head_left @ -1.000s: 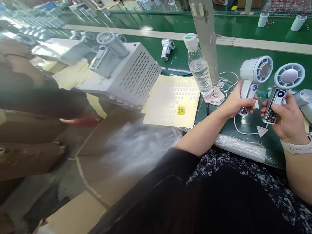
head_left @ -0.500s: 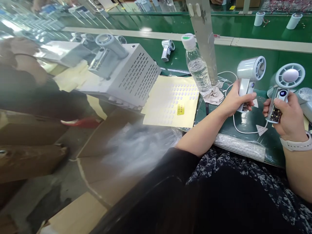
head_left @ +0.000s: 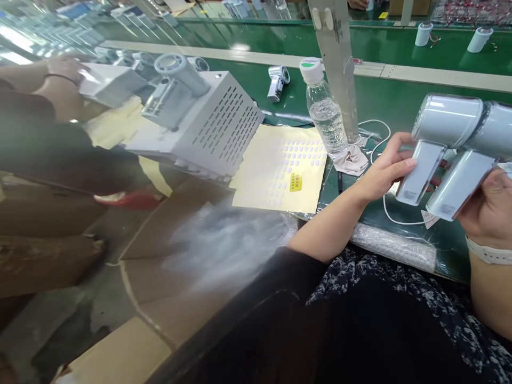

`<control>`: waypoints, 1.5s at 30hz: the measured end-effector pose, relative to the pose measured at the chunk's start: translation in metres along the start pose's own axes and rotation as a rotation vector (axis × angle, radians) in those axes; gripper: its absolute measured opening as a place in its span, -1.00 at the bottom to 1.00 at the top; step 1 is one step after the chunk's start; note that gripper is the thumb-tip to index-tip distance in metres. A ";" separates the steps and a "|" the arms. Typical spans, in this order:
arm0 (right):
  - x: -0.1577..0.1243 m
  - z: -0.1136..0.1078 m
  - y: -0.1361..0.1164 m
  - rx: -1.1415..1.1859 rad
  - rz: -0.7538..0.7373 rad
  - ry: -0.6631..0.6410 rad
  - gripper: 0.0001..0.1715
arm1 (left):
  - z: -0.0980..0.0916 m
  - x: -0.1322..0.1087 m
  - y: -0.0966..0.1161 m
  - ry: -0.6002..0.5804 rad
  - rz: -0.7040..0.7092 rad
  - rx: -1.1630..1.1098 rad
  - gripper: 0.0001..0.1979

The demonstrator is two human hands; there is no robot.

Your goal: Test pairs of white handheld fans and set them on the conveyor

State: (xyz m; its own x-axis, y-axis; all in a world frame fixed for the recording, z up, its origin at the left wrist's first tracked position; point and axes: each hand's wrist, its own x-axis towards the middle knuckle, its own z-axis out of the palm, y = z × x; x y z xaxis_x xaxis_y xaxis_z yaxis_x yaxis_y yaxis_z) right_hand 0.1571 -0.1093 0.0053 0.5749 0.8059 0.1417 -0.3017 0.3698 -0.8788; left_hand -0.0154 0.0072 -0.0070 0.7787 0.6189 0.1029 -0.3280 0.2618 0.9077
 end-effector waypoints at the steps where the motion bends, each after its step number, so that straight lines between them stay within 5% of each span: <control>1: -0.002 0.001 -0.002 0.002 -0.027 0.025 -0.38 | 0.000 -0.003 0.003 -0.012 0.010 0.006 -0.13; 5: -0.005 0.006 -0.010 0.024 0.088 -0.036 -0.55 | 0.000 -0.003 0.006 -0.024 0.057 0.008 -0.09; 12: 0.007 -0.001 -0.010 0.012 0.391 -0.111 -0.44 | 0.004 0.003 -0.001 -0.002 -0.083 -0.046 -0.17; 17: 0.010 -0.004 -0.007 0.098 0.364 -0.187 -0.61 | 0.007 0.005 0.003 0.098 -0.093 -0.179 -0.41; 22: 0.013 0.000 -0.008 0.111 0.341 -0.098 -0.61 | 0.008 0.009 0.000 0.190 -0.085 -0.199 -0.57; 29: 0.011 0.001 -0.015 0.135 0.318 -0.071 -0.62 | 0.007 0.006 0.001 0.116 -0.026 -0.098 -0.28; 37: 0.010 0.014 -0.007 0.135 0.216 0.171 -0.68 | -0.009 0.011 -0.016 0.094 -0.049 0.032 0.08; 45: 0.012 0.013 -0.004 0.132 0.261 0.183 -0.75 | -0.001 0.012 -0.013 0.115 -0.018 0.034 -0.05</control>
State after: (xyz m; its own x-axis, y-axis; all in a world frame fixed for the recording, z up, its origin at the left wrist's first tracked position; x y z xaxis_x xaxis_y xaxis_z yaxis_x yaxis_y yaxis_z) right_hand 0.1556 -0.0950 0.0168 0.5886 0.7894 -0.1741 -0.5455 0.2289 -0.8063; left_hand -0.0018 0.0117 -0.0182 0.7173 0.6955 0.0408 -0.2945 0.2496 0.9225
